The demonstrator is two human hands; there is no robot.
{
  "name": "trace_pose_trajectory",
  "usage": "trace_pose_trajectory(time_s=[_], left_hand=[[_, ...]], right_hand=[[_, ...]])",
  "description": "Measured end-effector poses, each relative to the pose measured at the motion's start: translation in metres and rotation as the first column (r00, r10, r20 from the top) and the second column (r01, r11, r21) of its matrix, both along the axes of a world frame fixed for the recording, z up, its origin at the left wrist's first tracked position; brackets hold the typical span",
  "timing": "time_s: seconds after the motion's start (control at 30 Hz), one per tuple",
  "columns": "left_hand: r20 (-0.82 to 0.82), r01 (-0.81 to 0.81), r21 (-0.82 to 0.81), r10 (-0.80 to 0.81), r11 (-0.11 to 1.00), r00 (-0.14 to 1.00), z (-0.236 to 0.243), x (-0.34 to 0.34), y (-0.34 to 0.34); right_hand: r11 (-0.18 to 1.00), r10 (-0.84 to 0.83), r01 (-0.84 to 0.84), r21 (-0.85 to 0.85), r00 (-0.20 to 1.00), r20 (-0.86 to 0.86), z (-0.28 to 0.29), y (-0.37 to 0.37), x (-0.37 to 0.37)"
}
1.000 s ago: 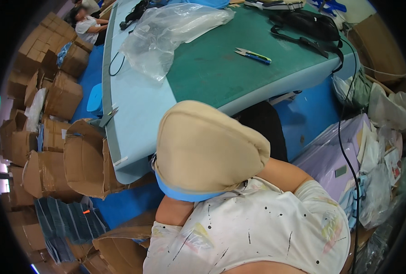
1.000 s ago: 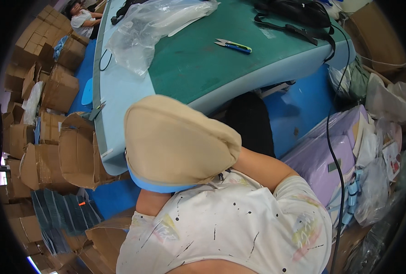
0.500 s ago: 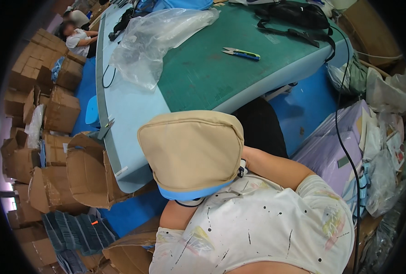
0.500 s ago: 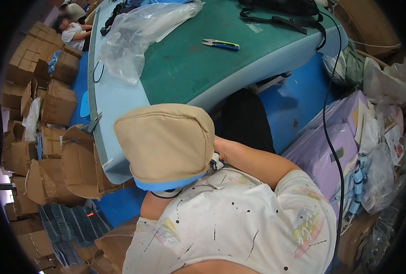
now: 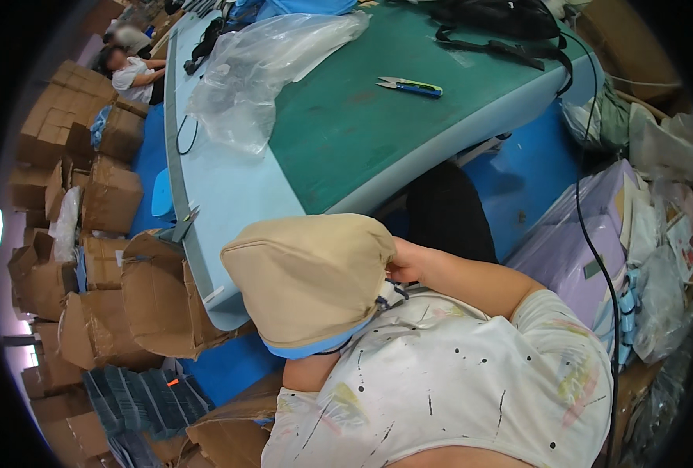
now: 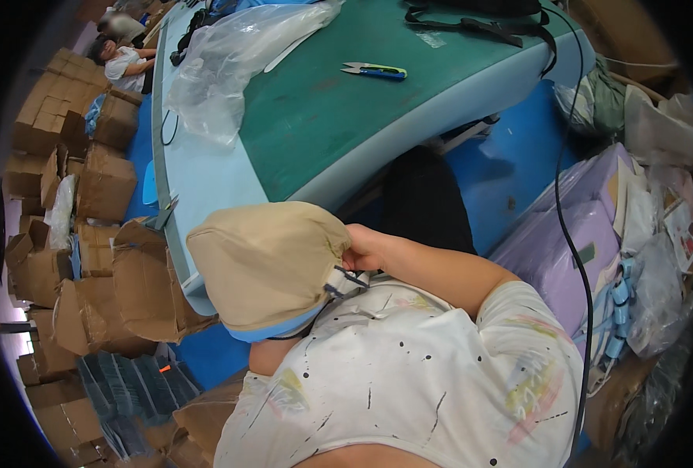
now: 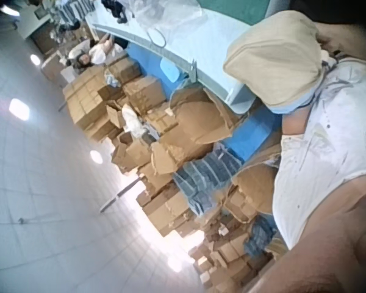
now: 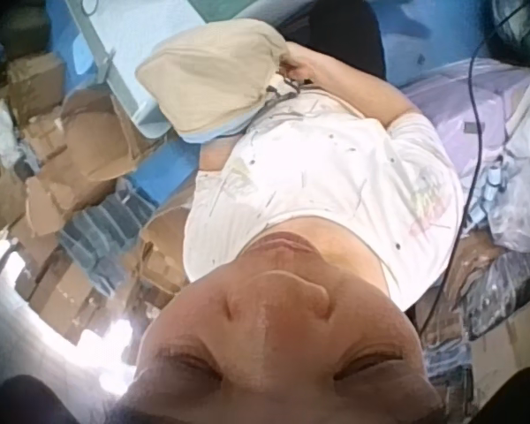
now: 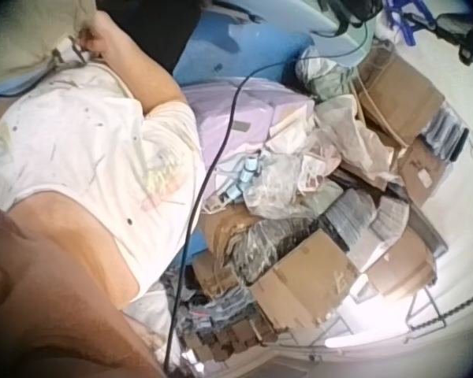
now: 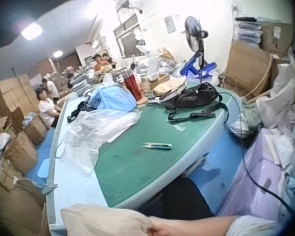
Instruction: The recorder uses nippers to trim excess threads from a newly manufactured blue and tan bag and inspects the interior.
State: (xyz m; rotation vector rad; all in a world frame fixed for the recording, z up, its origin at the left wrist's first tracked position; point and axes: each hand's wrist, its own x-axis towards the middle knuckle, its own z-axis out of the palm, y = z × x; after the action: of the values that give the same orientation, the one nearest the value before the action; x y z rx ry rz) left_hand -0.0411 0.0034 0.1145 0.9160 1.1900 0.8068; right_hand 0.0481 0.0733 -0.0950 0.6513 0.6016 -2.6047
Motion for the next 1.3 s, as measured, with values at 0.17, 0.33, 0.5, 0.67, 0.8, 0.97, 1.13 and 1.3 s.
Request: trace_pose_trajectory(time_s=[0.17, 0.33, 0.5, 0.67, 0.8, 0.97, 1.13, 1.3], left_hand=[[0.017, -0.063, -0.027, 0.064, 0.998, 0.998, -0.001, -0.005, -0.01], [0.068, -0.142, -0.057, 0.145, 0.988, 0.987, -0.009, -0.003, -0.027], [0.128, -0.213, -0.061, 0.219, 0.975, 0.967, -0.019, -0.002, -0.038], [0.184, -0.27, -0.066, 0.278, 0.96, 0.943, -0.027, 0.0, -0.048], [0.215, -0.314, -0.063, 0.32, 0.947, 0.923, -0.032, 0.0, -0.055], [0.245, -0.366, -0.052, 0.367, 0.929, 0.897, -0.035, -0.002, -0.059], [0.275, -0.414, -0.053, 0.412, 0.909, 0.869, -0.04, -0.004, -0.062], [0.307, -0.457, -0.062, 0.452, 0.888, 0.837, -0.046, -0.004, -0.067]], right_hand=[[0.966, -0.066, 0.012, -0.26, 0.977, -0.201, 0.03, -0.002, 0.003], [0.962, -0.071, 0.007, -0.274, 0.972, -0.223, 0.04, -0.01, -0.002], [0.945, -0.084, 0.039, -0.326, 0.988, -0.127, 0.04, 0.004, -0.01], [0.995, 0.008, 0.015, 0.097, 0.973, -0.232, 0.021, 0.006, -0.013], [0.981, 0.057, -0.021, 0.191, 0.98, -0.189, 0.003, 0.003, -0.015], [1.0, 0.0, -0.003, -0.01, 0.957, -0.29, -0.005, 0.014, -0.001], [0.999, 0.037, -0.044, -0.016, 0.947, -0.319, -0.027, 0.018, -0.005], [0.987, -0.061, 0.105, 0.122, 0.944, -0.324, -0.045, 0.01, 0.006]])
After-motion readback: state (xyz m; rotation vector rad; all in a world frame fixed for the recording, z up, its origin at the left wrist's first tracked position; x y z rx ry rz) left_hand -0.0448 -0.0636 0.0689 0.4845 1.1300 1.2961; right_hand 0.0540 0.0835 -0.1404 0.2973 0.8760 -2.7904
